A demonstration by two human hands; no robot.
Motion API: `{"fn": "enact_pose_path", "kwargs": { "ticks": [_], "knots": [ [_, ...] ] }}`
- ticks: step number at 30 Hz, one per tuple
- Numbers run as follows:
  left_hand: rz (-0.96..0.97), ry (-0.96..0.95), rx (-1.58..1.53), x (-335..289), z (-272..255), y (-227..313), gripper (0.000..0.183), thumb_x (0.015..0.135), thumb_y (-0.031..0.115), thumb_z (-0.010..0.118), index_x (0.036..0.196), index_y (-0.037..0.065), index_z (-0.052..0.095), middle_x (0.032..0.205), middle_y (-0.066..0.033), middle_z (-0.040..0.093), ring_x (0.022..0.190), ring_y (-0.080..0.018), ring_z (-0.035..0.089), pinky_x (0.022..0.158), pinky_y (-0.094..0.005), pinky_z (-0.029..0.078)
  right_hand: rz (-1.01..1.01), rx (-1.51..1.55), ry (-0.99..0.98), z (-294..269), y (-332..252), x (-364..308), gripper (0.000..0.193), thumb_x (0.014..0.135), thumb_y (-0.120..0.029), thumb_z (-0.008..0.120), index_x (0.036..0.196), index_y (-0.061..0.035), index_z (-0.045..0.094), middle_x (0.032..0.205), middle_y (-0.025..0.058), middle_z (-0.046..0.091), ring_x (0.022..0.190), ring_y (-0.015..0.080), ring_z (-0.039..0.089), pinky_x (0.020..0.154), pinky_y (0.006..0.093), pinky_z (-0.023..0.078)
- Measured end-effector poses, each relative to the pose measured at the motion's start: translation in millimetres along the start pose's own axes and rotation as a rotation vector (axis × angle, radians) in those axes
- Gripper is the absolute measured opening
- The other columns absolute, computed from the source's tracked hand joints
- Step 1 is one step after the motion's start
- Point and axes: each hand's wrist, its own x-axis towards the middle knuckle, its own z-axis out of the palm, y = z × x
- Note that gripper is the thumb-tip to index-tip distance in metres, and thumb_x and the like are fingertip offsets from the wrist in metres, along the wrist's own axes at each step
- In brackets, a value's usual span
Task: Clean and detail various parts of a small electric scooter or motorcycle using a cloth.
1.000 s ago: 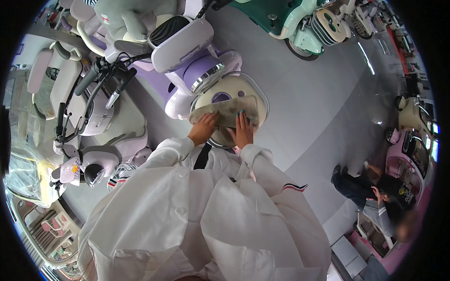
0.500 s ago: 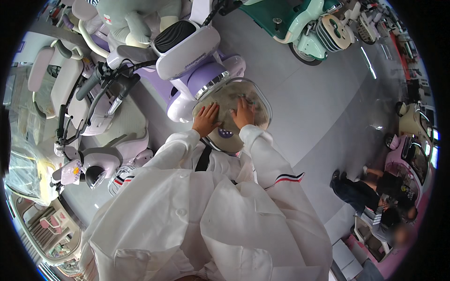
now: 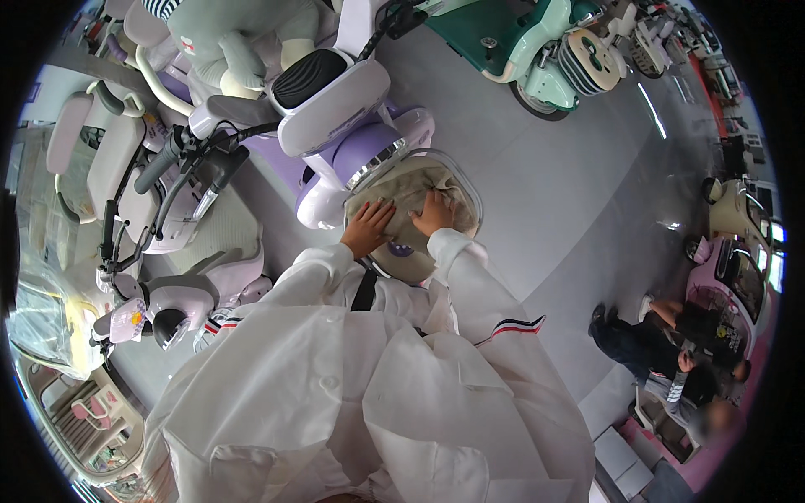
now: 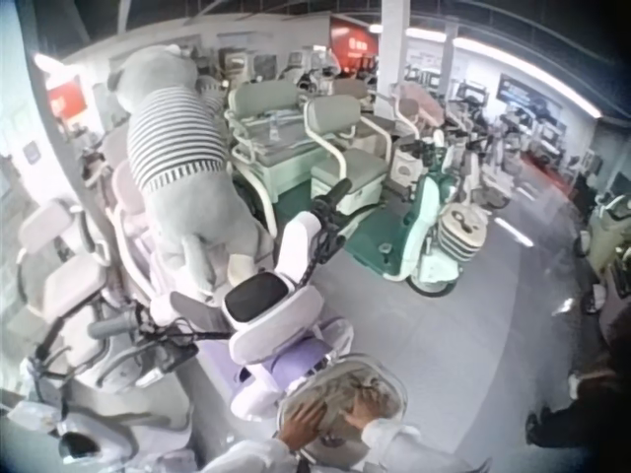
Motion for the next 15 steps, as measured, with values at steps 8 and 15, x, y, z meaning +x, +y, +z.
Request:
{"fn": "enact_pose_path", "kwargs": {
  "ticks": [8,15],
  "knots": [
    [-0.004,0.063,-0.050,3,-1,1,0.071,0.081,0.039,0.061,0.140,0.012,0.034,0.142,-0.0065,0.035,0.135,-0.0259,0.027,0.112,-0.0412,0.020,0.037,0.097,0.023,-8,5,24,0.060,0.075,-0.041,0.068,0.118,-0.0043,0.048,0.119,0.0134,0.054,0.110,0.0302,0.053,0.093,0.0460,0.039],
    [-0.049,0.095,-0.082,5,-1,-6,0.034,0.072,0.015,0.062,0.105,0.010,0.056,0.107,-0.0068,0.051,0.109,-0.0269,0.048,0.086,-0.0413,0.044,-0.156,0.023,0.423,6,5,-1,0.018,0.082,-0.015,0.060,0.099,-0.0118,0.055,0.098,0.0074,0.058,0.091,0.0289,0.059,0.075,0.0413,0.046]
  ]
}}
